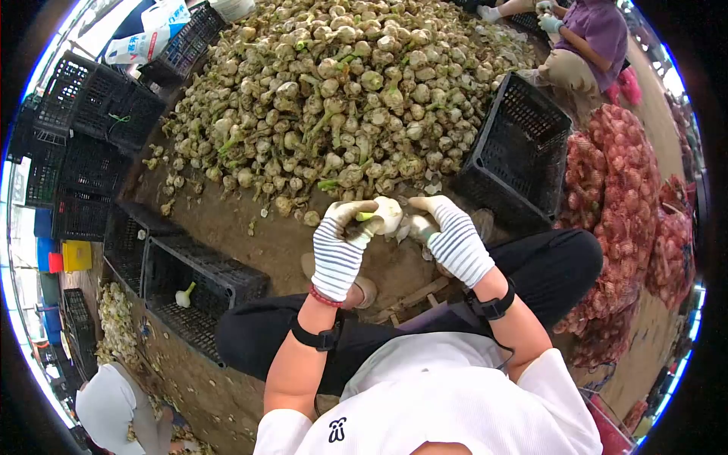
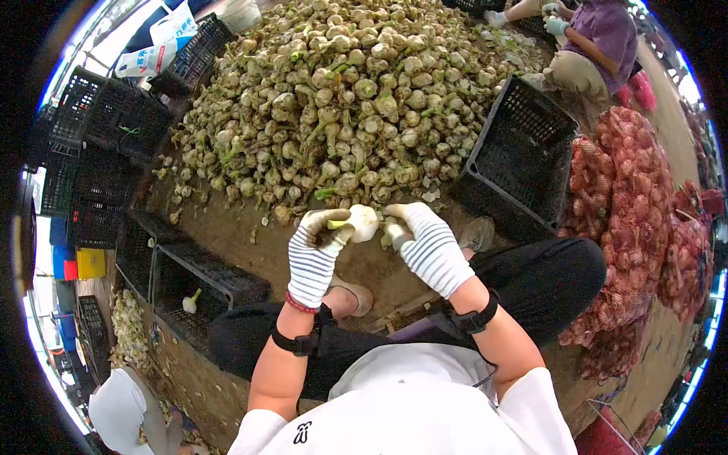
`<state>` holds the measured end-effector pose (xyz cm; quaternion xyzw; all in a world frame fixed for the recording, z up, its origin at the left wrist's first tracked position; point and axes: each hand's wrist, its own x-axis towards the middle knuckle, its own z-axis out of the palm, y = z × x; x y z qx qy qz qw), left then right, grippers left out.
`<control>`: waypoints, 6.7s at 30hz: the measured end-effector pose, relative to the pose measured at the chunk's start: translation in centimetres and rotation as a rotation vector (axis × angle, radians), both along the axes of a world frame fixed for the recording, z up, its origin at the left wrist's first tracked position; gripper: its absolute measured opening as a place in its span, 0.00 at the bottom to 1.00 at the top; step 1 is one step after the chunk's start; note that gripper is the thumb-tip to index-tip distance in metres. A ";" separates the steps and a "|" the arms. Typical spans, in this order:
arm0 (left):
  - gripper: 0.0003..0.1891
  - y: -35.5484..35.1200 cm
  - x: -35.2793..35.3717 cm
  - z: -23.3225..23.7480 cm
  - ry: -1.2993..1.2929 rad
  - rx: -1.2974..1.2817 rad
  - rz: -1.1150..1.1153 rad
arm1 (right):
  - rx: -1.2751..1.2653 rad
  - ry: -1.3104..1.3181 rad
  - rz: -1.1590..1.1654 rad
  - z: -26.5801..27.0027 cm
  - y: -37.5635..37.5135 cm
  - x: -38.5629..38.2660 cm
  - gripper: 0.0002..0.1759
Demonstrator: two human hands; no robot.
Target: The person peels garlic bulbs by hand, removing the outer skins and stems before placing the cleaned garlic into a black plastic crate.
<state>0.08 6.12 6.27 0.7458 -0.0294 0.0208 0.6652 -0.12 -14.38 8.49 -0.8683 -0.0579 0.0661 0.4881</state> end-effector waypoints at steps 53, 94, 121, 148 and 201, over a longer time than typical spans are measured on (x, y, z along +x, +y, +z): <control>0.22 18.0 0.3 -1.3 -0.054 0.295 0.903 | -0.470 0.502 -0.494 -21.9 0.3 15.9 0.36; 0.38 -1.3 -0.5 -0.9 0.026 -0.441 0.024 | 0.870 0.415 -0.081 -0.6 2.1 2.4 0.19; 0.13 2.1 -0.3 -0.8 0.018 -0.037 0.039 | -0.359 0.068 0.075 -8.9 -2.9 0.7 0.24; 0.16 2.2 -1.4 -1.8 -0.170 0.247 0.053 | -0.419 -0.477 0.030 -3.3 4.2 0.5 0.11; 0.16 12.5 0.7 -6.6 0.111 0.087 0.589 | -0.566 0.500 0.298 -27.7 15.0 9.7 0.19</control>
